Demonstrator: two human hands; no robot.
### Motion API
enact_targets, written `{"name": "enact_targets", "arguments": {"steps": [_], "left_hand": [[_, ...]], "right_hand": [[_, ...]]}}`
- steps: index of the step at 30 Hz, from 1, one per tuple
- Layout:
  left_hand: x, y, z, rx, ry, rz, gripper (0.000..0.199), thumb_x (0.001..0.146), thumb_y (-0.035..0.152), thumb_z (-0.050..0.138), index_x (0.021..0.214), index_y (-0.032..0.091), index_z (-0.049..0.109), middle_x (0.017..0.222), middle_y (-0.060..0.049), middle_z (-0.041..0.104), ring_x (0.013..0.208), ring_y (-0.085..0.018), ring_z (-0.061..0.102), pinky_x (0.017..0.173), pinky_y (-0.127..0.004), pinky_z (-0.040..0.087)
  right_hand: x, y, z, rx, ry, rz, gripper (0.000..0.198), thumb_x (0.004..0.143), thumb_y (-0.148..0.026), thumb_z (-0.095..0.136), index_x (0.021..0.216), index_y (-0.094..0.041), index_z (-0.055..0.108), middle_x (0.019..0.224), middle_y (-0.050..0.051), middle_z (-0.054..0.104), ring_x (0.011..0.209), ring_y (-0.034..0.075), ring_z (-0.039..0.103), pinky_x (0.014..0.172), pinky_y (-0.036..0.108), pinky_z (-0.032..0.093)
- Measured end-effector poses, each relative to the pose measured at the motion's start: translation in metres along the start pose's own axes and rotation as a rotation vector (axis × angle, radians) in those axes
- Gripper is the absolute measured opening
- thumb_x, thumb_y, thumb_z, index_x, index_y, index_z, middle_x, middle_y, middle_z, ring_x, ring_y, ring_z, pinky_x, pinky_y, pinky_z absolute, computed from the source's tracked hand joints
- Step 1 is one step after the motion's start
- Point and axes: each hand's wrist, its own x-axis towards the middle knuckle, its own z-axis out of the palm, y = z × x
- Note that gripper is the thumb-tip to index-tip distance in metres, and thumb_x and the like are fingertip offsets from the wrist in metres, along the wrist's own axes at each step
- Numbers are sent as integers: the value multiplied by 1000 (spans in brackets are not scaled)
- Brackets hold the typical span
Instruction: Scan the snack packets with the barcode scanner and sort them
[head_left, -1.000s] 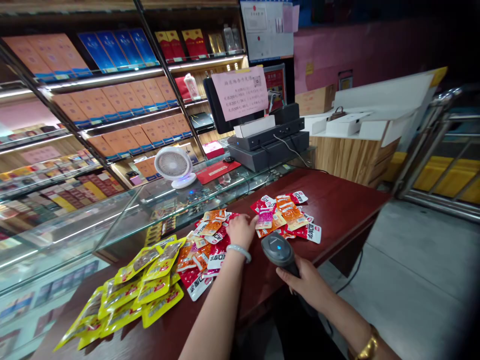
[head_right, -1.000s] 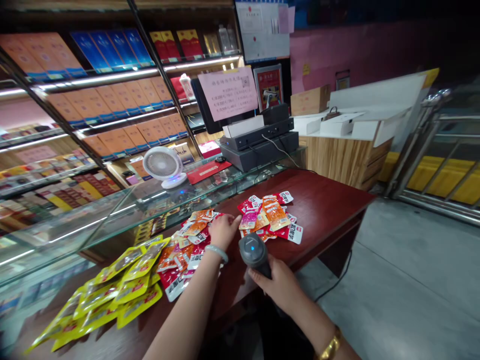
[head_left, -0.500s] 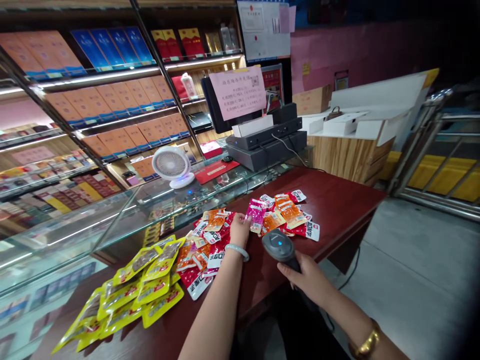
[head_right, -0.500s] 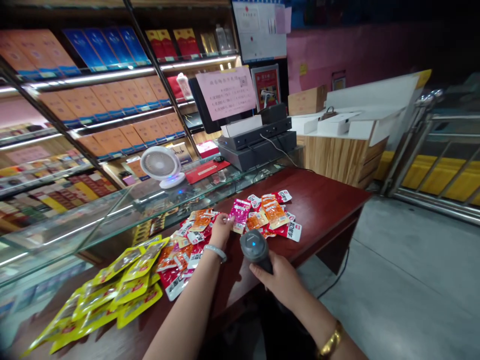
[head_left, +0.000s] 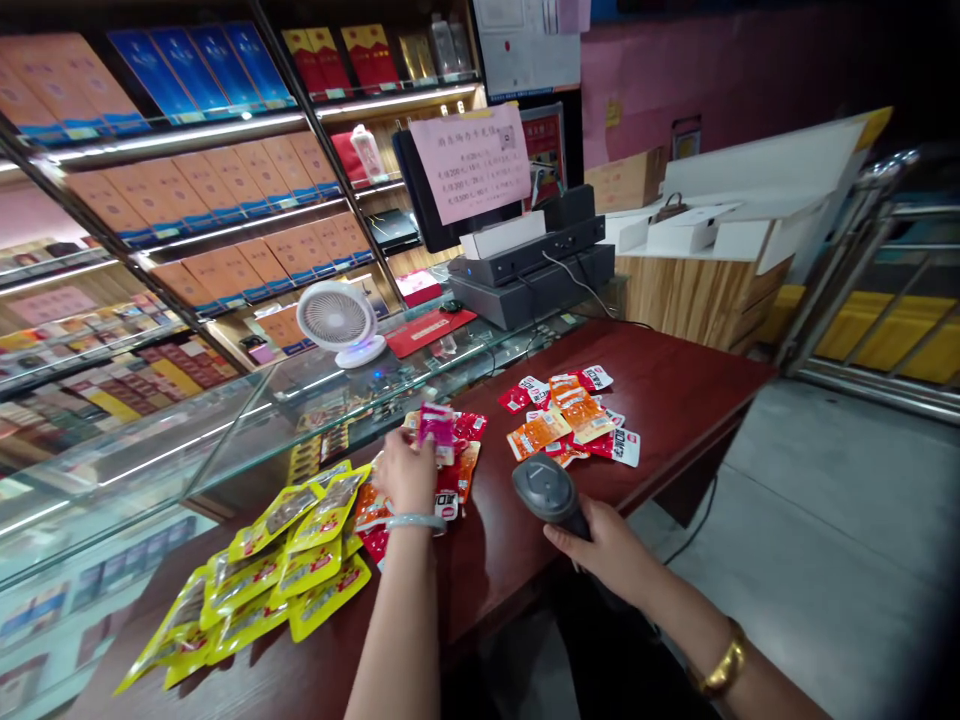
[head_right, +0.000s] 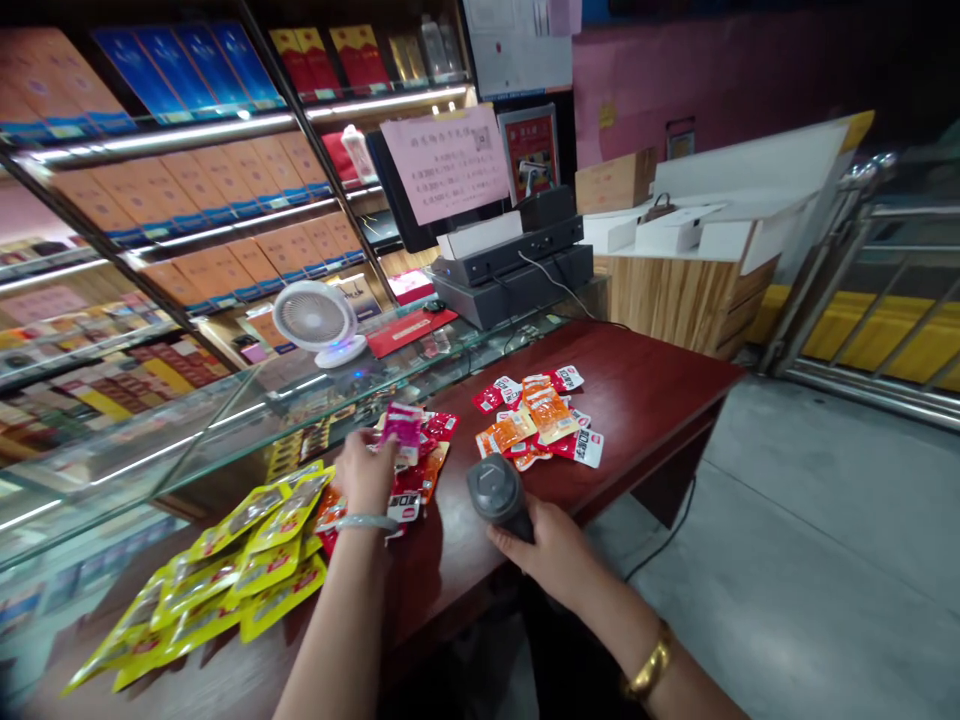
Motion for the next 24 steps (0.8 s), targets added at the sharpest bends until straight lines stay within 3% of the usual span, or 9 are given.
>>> {"name": "enact_targets", "arguments": {"steps": [2, 3, 8, 11, 17, 24], "left_hand": [[-1, 6, -6, 86, 121, 68, 38, 87, 44, 57, 116, 20, 58, 118, -14, 65, 116, -32, 56, 101, -46, 38], [-5, 13, -3, 90, 103, 127, 38, 87, 43, 56, 117, 20, 59, 119, -13, 65, 118, -31, 55, 103, -45, 37], [-36, 63, 50, 89, -374, 420, 42, 86, 53, 59, 117, 25, 65, 124, -10, 65, 119, -30, 54, 101, -42, 39], [-49, 78, 75, 201, -518, 490, 56, 78, 61, 64, 120, 25, 62, 131, -13, 60, 125, -35, 49, 100, -47, 38], [-51, 67, 76, 170, -510, 481, 59, 76, 53, 72, 118, 17, 51, 111, -13, 68, 110, -31, 61, 92, -40, 41], [-43, 55, 72, -36, -592, 430, 49, 79, 37, 74, 120, 24, 50, 106, -5, 71, 97, -21, 67, 84, -30, 42]], "right_hand": [[-1, 1, -3, -2, -4, 13, 34, 86, -40, 68, 112, -18, 69, 107, 10, 77, 99, 31, 70, 89, 40, 53], [-1, 3, -4, -1, -3, 19, 34, 87, -40, 68, 113, -18, 68, 109, 10, 77, 100, 31, 70, 90, 40, 53], [-9, 7, -13, -31, 41, 41, 33, 87, -43, 66, 110, -19, 68, 103, 9, 77, 95, 30, 71, 85, 39, 54], [-15, 7, -19, -61, 67, 48, 32, 88, -44, 65, 108, -19, 68, 98, 8, 77, 92, 29, 71, 83, 36, 54], [-17, 6, -31, -128, 106, 128, 35, 89, -47, 60, 108, -18, 66, 71, 3, 73, 72, 27, 71, 69, 34, 53], [-6, 3, -38, -124, 207, 140, 30, 88, -49, 60, 91, -19, 62, 57, -1, 63, 56, 20, 64, 60, 30, 48]]}}
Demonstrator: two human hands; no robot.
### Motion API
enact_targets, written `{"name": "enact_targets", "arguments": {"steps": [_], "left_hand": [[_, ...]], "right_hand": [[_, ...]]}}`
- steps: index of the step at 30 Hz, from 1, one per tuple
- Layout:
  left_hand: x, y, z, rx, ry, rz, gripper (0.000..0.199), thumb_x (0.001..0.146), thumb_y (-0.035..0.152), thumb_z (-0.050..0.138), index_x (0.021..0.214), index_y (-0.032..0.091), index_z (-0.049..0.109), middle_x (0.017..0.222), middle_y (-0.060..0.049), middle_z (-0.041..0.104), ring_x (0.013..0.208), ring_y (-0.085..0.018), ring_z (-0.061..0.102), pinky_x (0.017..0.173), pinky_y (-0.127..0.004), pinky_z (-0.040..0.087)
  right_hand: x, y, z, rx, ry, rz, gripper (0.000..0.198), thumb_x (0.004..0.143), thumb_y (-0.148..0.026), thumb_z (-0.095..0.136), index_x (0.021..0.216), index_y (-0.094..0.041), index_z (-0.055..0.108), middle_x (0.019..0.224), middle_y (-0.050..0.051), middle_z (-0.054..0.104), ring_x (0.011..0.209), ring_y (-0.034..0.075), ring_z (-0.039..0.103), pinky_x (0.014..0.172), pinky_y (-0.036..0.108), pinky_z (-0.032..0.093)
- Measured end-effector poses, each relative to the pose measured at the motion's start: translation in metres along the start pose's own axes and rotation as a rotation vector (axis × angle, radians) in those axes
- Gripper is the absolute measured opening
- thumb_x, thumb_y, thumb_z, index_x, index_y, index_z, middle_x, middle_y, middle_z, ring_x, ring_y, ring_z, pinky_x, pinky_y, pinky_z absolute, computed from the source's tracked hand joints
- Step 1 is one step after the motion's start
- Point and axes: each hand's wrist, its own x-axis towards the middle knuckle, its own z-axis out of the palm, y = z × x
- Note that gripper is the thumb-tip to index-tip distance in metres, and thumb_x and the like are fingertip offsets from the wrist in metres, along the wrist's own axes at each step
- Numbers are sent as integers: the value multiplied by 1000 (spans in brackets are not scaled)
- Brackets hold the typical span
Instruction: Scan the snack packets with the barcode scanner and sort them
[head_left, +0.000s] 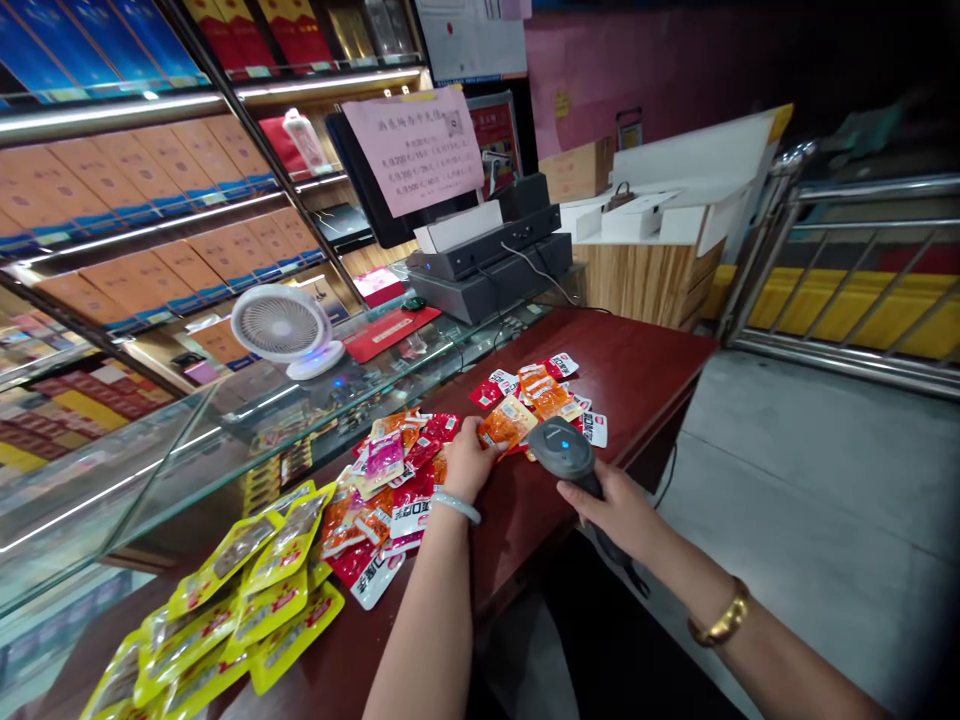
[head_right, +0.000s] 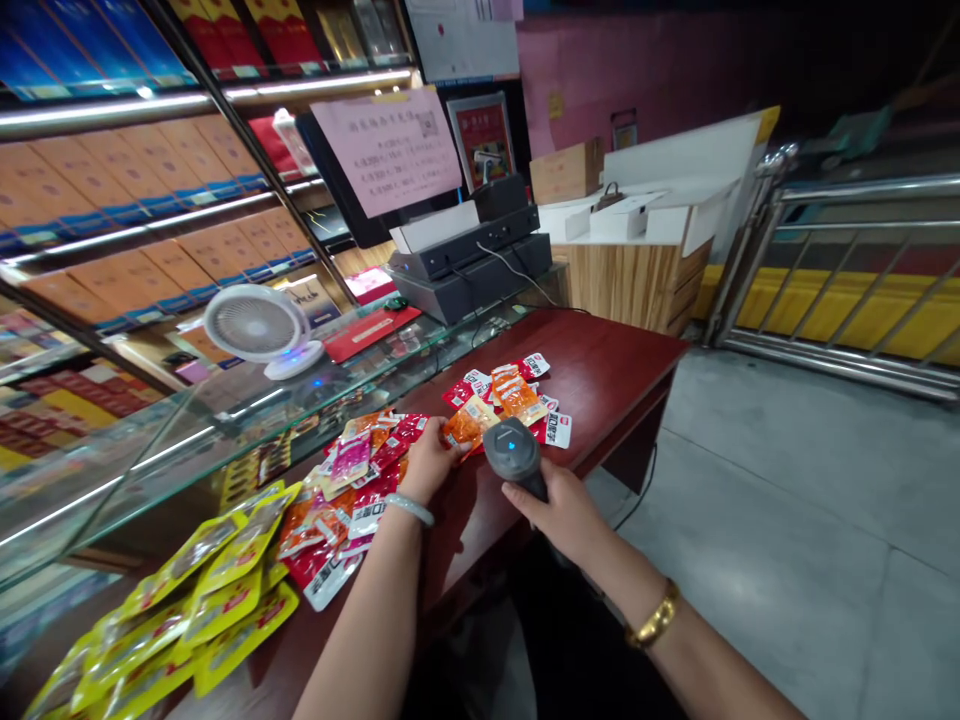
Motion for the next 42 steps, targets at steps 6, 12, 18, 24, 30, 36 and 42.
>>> {"name": "enact_targets", "arguments": {"steps": [6, 12, 18, 24, 30, 36, 42], "left_hand": [[-3, 8, -4, 98, -1, 51, 51, 79, 43, 73, 120, 22, 52, 105, -7, 71, 100, -24, 66, 84, -32, 41], [-4, 9, -18, 131, 35, -32, 53, 79, 44, 71, 122, 22, 51, 110, -7, 71, 106, -27, 66, 90, -37, 40], [-5, -26, -67, 187, 264, -329, 54, 79, 48, 65, 125, 21, 57, 116, -16, 69, 114, -36, 60, 96, -47, 42], [-13, -16, -64, 162, 663, -249, 68, 85, 46, 59, 145, 18, 42, 146, -18, 47, 137, -36, 38, 110, -53, 31], [-15, 25, 4, 310, 285, 94, 49, 88, 61, 51, 113, 21, 66, 123, -14, 61, 119, -33, 50, 104, -49, 36], [-12, 24, 18, 385, 128, 51, 60, 85, 68, 50, 115, 17, 60, 127, -18, 58, 123, -35, 47, 103, -49, 35], [-8, 16, -2, 360, -43, 19, 40, 82, 60, 61, 90, 21, 68, 115, -13, 66, 118, -34, 53, 98, -47, 39]], "right_hand": [[4, -7, 0, 52, -31, -15, 27, 89, -47, 61, 87, -20, 59, 55, -4, 59, 50, 17, 60, 55, 27, 46], [5, -5, 5, -7, -28, -5, 27, 88, -47, 61, 88, -20, 61, 55, -3, 60, 51, 18, 61, 55, 28, 46], [-1, 8, 0, -61, -16, 14, 31, 89, -48, 61, 97, -18, 63, 57, -2, 65, 55, 20, 64, 60, 29, 48], [-3, 12, -2, -92, -19, 45, 31, 89, -49, 60, 94, -19, 63, 56, -2, 64, 54, 19, 63, 56, 28, 47], [-4, 12, 1, -105, -41, 35, 35, 89, -48, 59, 103, -17, 65, 55, -2, 64, 51, 20, 62, 56, 29, 48], [-6, 12, 7, -64, -36, 6, 40, 88, -45, 62, 117, -17, 64, 77, 4, 74, 72, 25, 71, 71, 33, 54], [-10, 11, 8, -38, -53, 2, 40, 87, -46, 64, 114, -16, 67, 86, 7, 76, 83, 27, 70, 79, 36, 53]]}}
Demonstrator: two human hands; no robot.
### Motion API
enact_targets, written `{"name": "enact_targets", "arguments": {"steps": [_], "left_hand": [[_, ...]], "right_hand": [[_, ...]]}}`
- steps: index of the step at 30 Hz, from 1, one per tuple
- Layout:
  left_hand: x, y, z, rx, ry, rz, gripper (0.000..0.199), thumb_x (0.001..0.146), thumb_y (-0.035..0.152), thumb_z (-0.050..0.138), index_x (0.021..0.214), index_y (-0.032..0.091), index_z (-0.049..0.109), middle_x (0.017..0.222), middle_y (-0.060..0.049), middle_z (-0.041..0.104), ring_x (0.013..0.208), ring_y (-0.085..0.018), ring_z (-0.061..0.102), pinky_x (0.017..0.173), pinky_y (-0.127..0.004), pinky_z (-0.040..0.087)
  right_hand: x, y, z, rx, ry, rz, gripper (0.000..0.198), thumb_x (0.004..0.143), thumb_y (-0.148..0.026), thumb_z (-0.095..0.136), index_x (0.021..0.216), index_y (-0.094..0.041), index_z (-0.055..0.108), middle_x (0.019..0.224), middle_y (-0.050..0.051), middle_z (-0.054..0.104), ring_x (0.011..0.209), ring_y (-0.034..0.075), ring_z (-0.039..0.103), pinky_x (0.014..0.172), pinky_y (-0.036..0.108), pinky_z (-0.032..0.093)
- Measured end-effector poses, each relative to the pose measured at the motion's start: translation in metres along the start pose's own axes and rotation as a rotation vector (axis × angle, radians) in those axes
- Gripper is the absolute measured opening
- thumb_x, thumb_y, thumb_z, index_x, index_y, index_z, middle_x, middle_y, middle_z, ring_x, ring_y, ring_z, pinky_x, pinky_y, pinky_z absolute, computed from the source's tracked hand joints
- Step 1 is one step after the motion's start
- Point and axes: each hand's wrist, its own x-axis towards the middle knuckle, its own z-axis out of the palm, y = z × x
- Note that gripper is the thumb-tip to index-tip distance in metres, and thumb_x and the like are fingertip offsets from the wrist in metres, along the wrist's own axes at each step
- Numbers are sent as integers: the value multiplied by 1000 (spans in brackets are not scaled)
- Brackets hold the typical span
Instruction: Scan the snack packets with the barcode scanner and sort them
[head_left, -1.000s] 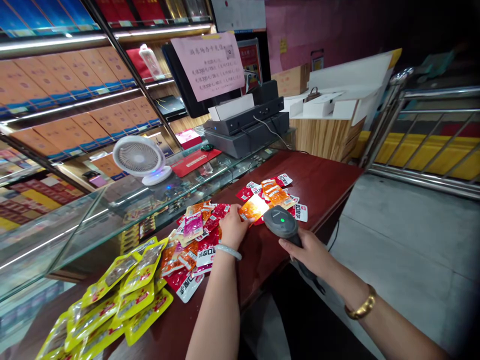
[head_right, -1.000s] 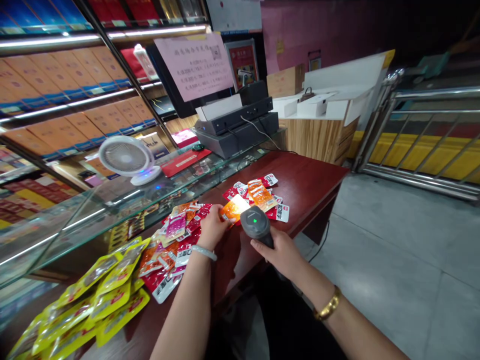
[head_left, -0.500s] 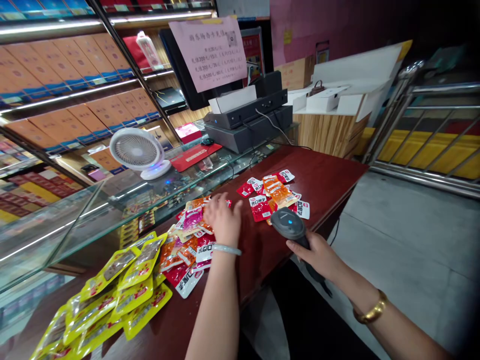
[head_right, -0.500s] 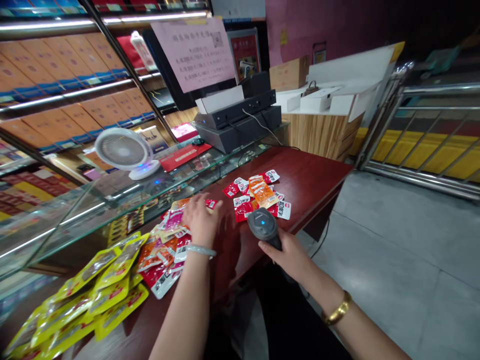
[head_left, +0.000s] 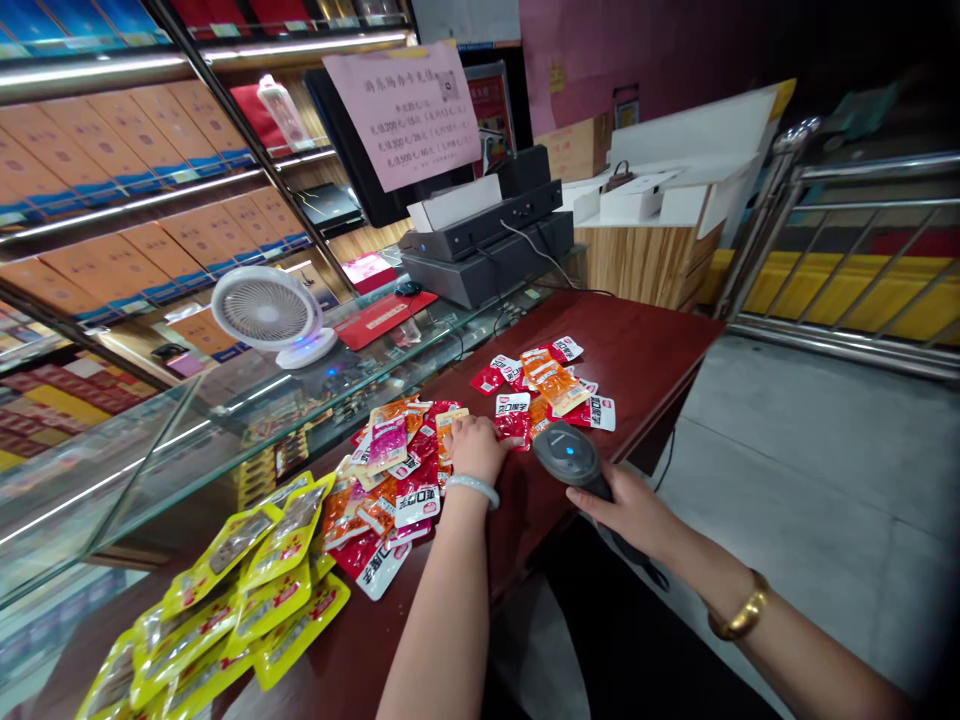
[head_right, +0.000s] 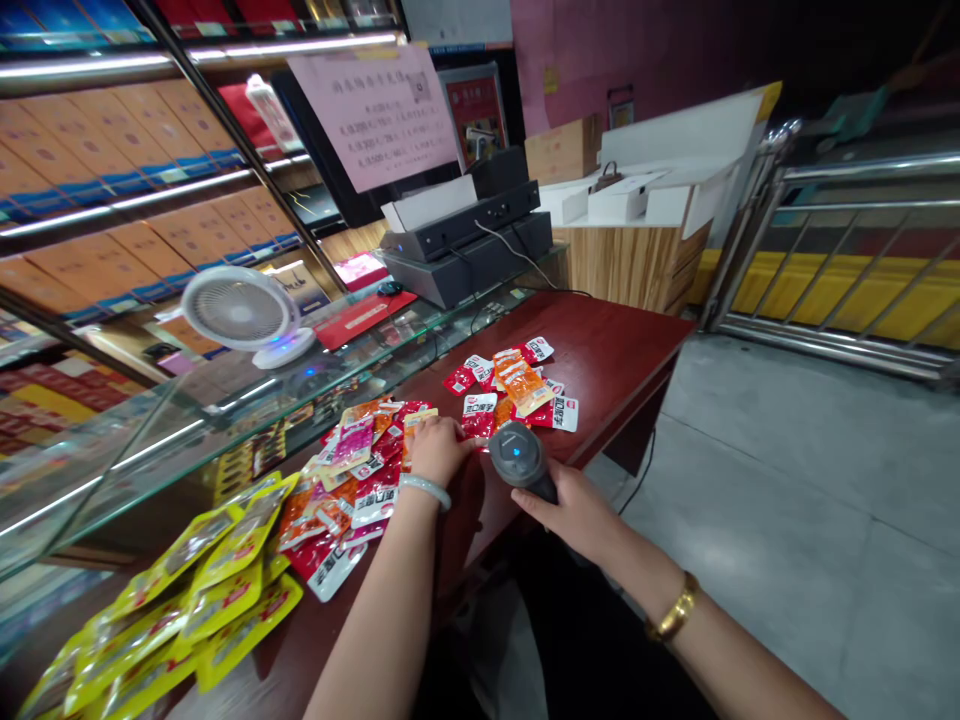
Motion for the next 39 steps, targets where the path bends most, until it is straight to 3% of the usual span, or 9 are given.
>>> {"name": "enact_targets", "arguments": {"steps": [3, 8, 15, 21, 26, 29, 31, 34, 39], "left_hand": [[1, -5, -2, -40, -38, 4, 33, 83, 52, 63, 90, 21, 68, 102, -11, 70, 107, -31, 60, 92, -42, 42], [2, -10, 1, -31, 66, -29, 56, 77, 57, 69, 117, 17, 64, 120, -18, 66, 117, -34, 57, 95, -44, 42], [5, -10, 3, -88, -37, 0, 32, 82, 51, 67, 94, 21, 70, 108, -12, 70, 110, -30, 61, 90, -39, 44], [4, 3, 7, -60, 166, -11, 54, 88, 63, 52, 112, 16, 65, 120, -19, 64, 119, -35, 53, 98, -46, 40], [8, 6, -2, -15, 35, 12, 57, 78, 67, 63, 104, 16, 64, 119, -19, 65, 120, -37, 53, 95, -45, 41], [9, 0, -6, -115, -78, 6, 50, 76, 57, 71, 105, 18, 60, 109, -15, 69, 107, -31, 63, 86, -36, 45], [10, -5, -5, -248, -97, -9, 40, 83, 49, 68, 107, 18, 57, 102, -12, 71, 95, -26, 67, 78, -32, 45], [13, -11, 0, -418, -29, -34, 24, 93, 40, 55, 105, 19, 56, 101, -10, 71, 90, -21, 67, 75, -29, 45], [14, -15, 4, -511, 54, -70, 24, 95, 36, 52, 112, 19, 55, 110, -11, 71, 99, -21, 67, 80, -29, 46]], "right_hand": [[-5, -3, -1, 7, -17, 11, 40, 88, -46, 64, 114, -16, 67, 78, 5, 75, 76, 25, 70, 75, 35, 53], [-11, -6, 1, -17, -36, 42, 37, 87, -46, 64, 105, -15, 68, 73, 4, 73, 72, 25, 69, 71, 35, 52], [-14, -8, 3, -40, -39, 38, 36, 86, -45, 65, 106, -15, 68, 88, 8, 76, 85, 28, 70, 75, 35, 53], [-15, -11, 6, -36, -37, 1, 33, 85, -42, 67, 107, -17, 69, 98, 9, 78, 91, 30, 71, 82, 37, 53], [-15, -9, 8, -72, -63, 14, 37, 86, -43, 65, 111, -16, 68, 98, 10, 78, 88, 30, 71, 80, 38, 53], [-16, -11, 7, -95, -61, 12, 38, 86, -44, 65, 110, -15, 68, 99, 11, 77, 91, 31, 71, 83, 39, 52], [-17, -13, 6, -88, -61, 1, 35, 85, -43, 66, 107, -16, 69, 97, 10, 77, 90, 30, 71, 82, 38, 52], [-18, -17, 7, -41, -63, -16, 29, 85, -41, 67, 101, -18, 70, 85, 6, 77, 80, 27, 71, 73, 34, 54], [-19, -26, 12, 2, -109, -56, 25, 86, -39, 67, 100, -19, 71, 72, 2, 74, 70, 23, 68, 65, 29, 52]]}}
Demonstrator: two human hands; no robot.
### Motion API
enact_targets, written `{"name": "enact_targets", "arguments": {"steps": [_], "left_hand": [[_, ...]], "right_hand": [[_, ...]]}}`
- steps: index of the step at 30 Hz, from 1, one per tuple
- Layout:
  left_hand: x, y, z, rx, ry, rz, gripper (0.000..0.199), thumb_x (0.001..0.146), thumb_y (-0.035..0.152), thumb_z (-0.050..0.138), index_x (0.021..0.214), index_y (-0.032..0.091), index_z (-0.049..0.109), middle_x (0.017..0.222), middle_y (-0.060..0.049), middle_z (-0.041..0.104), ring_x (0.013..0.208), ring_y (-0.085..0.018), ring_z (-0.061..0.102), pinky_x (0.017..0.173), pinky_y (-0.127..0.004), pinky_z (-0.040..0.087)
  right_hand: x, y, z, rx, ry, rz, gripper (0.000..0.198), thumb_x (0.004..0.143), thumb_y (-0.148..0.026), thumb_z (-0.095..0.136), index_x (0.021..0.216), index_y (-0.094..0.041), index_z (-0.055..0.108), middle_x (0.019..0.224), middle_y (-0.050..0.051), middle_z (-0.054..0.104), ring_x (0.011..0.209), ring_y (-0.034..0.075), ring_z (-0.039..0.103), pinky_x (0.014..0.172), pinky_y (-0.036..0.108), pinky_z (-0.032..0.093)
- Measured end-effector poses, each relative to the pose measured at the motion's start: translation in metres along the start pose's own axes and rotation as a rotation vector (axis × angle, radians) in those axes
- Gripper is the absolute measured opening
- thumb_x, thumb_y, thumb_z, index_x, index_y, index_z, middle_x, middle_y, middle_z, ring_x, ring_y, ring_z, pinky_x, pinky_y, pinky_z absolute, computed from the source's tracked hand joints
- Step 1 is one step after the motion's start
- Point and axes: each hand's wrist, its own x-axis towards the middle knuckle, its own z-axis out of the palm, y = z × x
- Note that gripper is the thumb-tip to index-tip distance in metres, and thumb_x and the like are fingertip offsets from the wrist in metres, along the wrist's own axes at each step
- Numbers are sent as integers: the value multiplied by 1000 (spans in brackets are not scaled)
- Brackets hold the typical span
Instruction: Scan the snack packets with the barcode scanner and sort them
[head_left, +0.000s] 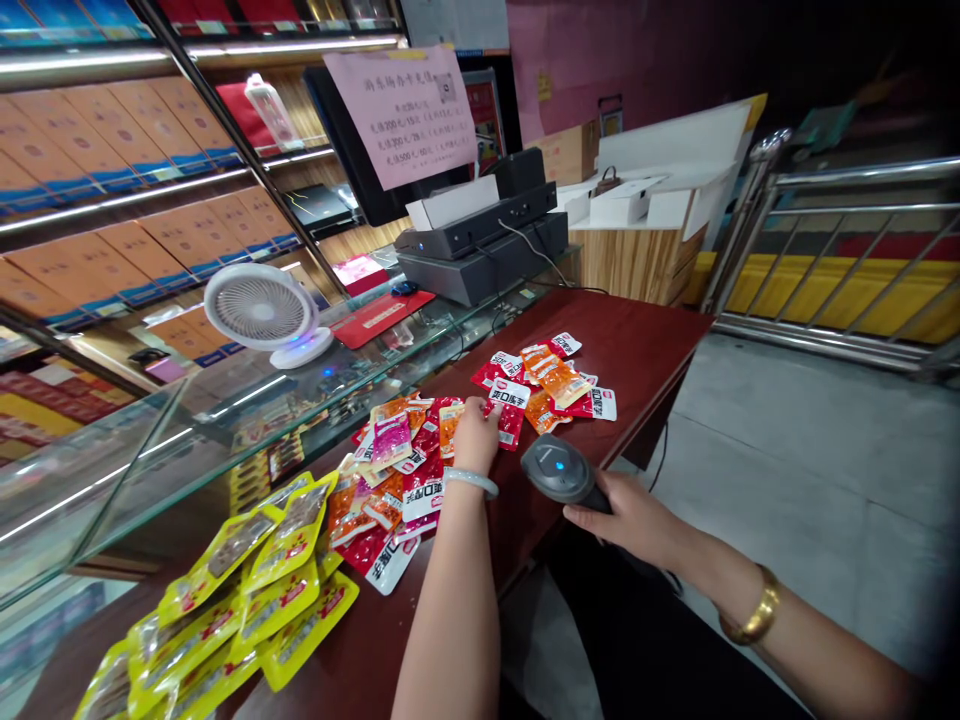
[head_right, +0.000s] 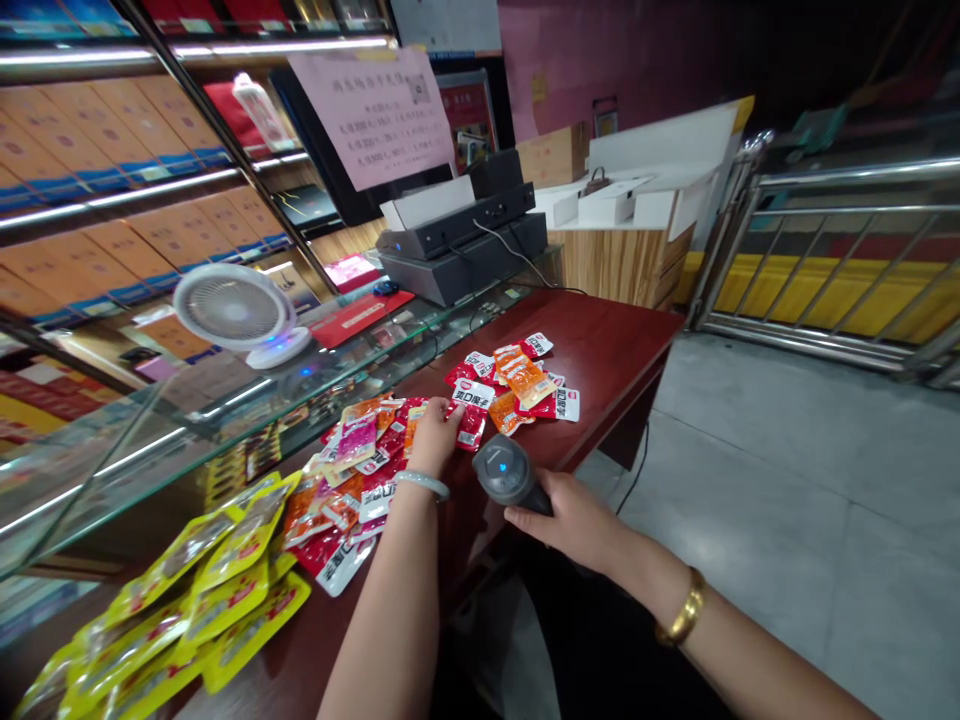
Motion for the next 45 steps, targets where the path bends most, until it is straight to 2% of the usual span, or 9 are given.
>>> {"name": "enact_targets", "arguments": {"steps": [6, 11, 17, 19, 23, 27, 32, 38, 45], "left_hand": [[-3, 4, -5, -3, -28, -7, 26, 94, 31, 53, 116, 17, 56, 119, -15, 69, 107, -22, 66, 83, -29, 47], [-9, -9, -45, 177, 20, -118, 30, 92, 42, 52, 115, 24, 60, 109, -10, 73, 99, -26, 69, 82, -35, 48], [-15, -24, -89, 392, 527, -192, 45, 86, 43, 57, 124, 21, 61, 126, -15, 65, 124, -33, 55, 103, -45, 40], [-15, -14, -79, 372, 552, -87, 42, 90, 43, 51, 123, 20, 63, 124, -13, 67, 122, -29, 56, 105, -41, 39], [-14, 19, -32, 373, 156, 73, 42, 92, 53, 46, 102, 22, 73, 105, -10, 73, 103, -26, 64, 91, -35, 46], [-9, 49, 8, 505, -87, 26, 52, 85, 67, 51, 97, 22, 76, 109, -14, 71, 108, -32, 62, 90, -42, 45], [-3, 64, 27, 521, -84, -26, 54, 77, 67, 61, 103, 22, 75, 121, -16, 66, 120, -37, 55, 94, -46, 41], [-3, 47, 34, 362, -31, -99, 23, 81, 43, 67, 94, 24, 67, 99, -6, 75, 101, -26, 67, 90, -41, 42], [-5, 50, 36, 423, 35, -109, 58, 78, 70, 58, 103, 19, 67, 110, -17, 72, 111, -36, 63, 95, -48, 40]], "right_hand": [[2, -2, 6, 19, -38, -41, 26, 87, -36, 67, 107, -20, 71, 90, 3, 78, 81, 24, 71, 76, 30, 54], [3, 0, 6, 48, -67, -68, 29, 86, -35, 69, 111, -21, 70, 106, 6, 77, 98, 29, 70, 89, 36, 53], [-1, 3, -9, 83, -60, -67, 30, 87, -36, 68, 112, -21, 69, 108, 6, 77, 100, 29, 70, 90, 37, 53], [-2, 7, -15, 74, -35, -50, 29, 86, -35, 68, 111, -20, 70, 106, 6, 77, 97, 29, 70, 88, 37, 53], [-3, 17, -24, 44, -2, 7, 29, 86, -36, 68, 108, -18, 70, 103, 7, 77, 94, 30, 71, 85, 38, 54], [-3, 25, -28, 80, 14, 5, 34, 86, -39, 66, 112, -17, 69, 106, 9, 77, 98, 31, 70, 88, 38, 53], [0, 32, -31, 96, 45, -3, 37, 86, -41, 66, 114, -17, 68, 106, 9, 77, 97, 31, 71, 86, 39, 54], [3, 37, -37, 112, 79, -31, 33, 87, -43, 65, 109, -18, 70, 95, 7, 78, 84, 27, 72, 80, 35, 55], [7, 40, -31, 123, 92, 2, 37, 88, -45, 63, 109, -16, 69, 78, 5, 75, 70, 25, 70, 70, 34, 53]]}}
